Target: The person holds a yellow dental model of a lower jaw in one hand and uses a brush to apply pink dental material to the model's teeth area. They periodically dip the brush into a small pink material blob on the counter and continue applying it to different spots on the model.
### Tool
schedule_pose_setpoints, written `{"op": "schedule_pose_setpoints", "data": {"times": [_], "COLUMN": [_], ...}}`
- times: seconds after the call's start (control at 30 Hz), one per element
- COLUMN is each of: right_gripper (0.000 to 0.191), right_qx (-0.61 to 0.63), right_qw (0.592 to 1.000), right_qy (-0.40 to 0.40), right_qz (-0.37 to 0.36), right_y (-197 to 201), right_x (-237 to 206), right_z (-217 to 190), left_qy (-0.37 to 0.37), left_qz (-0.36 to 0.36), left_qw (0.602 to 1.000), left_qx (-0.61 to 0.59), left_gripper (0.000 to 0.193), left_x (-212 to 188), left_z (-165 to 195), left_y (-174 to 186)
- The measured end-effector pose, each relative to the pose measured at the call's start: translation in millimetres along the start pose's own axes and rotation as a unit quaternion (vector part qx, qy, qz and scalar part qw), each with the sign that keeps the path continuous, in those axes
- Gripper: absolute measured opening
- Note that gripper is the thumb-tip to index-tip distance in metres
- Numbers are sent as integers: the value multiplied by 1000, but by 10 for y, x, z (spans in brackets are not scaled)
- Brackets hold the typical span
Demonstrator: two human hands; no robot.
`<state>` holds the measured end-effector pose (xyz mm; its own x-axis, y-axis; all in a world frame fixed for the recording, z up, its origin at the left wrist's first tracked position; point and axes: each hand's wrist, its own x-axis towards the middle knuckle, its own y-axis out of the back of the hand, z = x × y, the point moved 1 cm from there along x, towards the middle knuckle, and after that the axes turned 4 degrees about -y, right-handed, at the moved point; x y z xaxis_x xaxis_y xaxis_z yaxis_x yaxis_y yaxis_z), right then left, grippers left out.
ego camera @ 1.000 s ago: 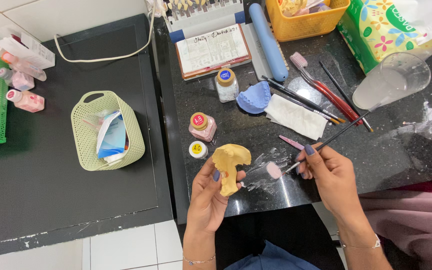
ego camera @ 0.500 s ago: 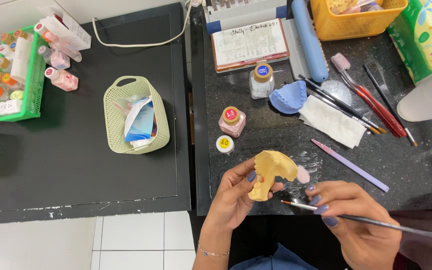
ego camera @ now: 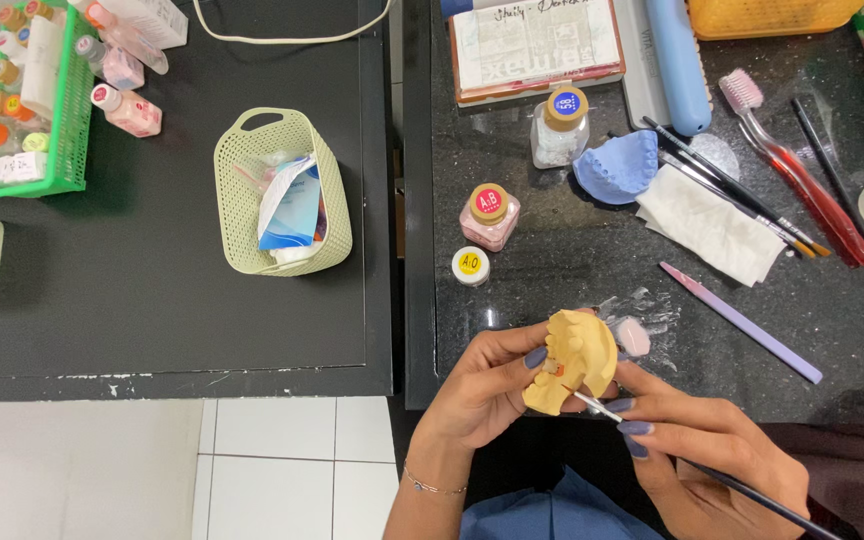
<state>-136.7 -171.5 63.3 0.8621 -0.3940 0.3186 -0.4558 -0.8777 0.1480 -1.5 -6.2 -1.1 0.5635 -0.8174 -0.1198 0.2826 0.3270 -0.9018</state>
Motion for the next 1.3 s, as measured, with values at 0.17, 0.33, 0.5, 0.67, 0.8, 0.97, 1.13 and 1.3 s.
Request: {"op": "schedule_pose_setpoints", "data": {"times": [0.17,0.33,0.5,0.67,0.8,0.97,1.13,1.3], "right_gripper": [20,18,18,18,18,20,20,12], "right_qx": [-75,-105,-125,-135,-126,22,-44,-80], "right_qw": [997,994,992,990,992,989,956,992], "right_qy": [2,10,11,33,17,19,77,76], "right_qz": [-2,-9,-4,-11,-10,-143,-278,-65], "right_y": [6,-1,-38,-31,36,565,1084,855], "right_x": [-5,25,78,123,-44,-173,-19,-21], "right_z": [-97,-137,-214,-224,-82,309,744,422], "left_qy": [2,-11,-7,-15,-9,-3,10,33], "left_qz": [-23,-38,-33,-35,-32,-53,-51,-44], "left_qw": [1000,999,999,999,999,998,999,998], "left_qx": [5,14,22,35,30,16,-11,8], "left_gripper": [50,54,56,60,62,69,74,74], "left_x": [-9,3,1,23,28,26,52,72], "left_z": [-10,-20,-5,4,25,81,117,107], "left_y": [5,-10,-38,-71,-101,-164,-217,-236]}}
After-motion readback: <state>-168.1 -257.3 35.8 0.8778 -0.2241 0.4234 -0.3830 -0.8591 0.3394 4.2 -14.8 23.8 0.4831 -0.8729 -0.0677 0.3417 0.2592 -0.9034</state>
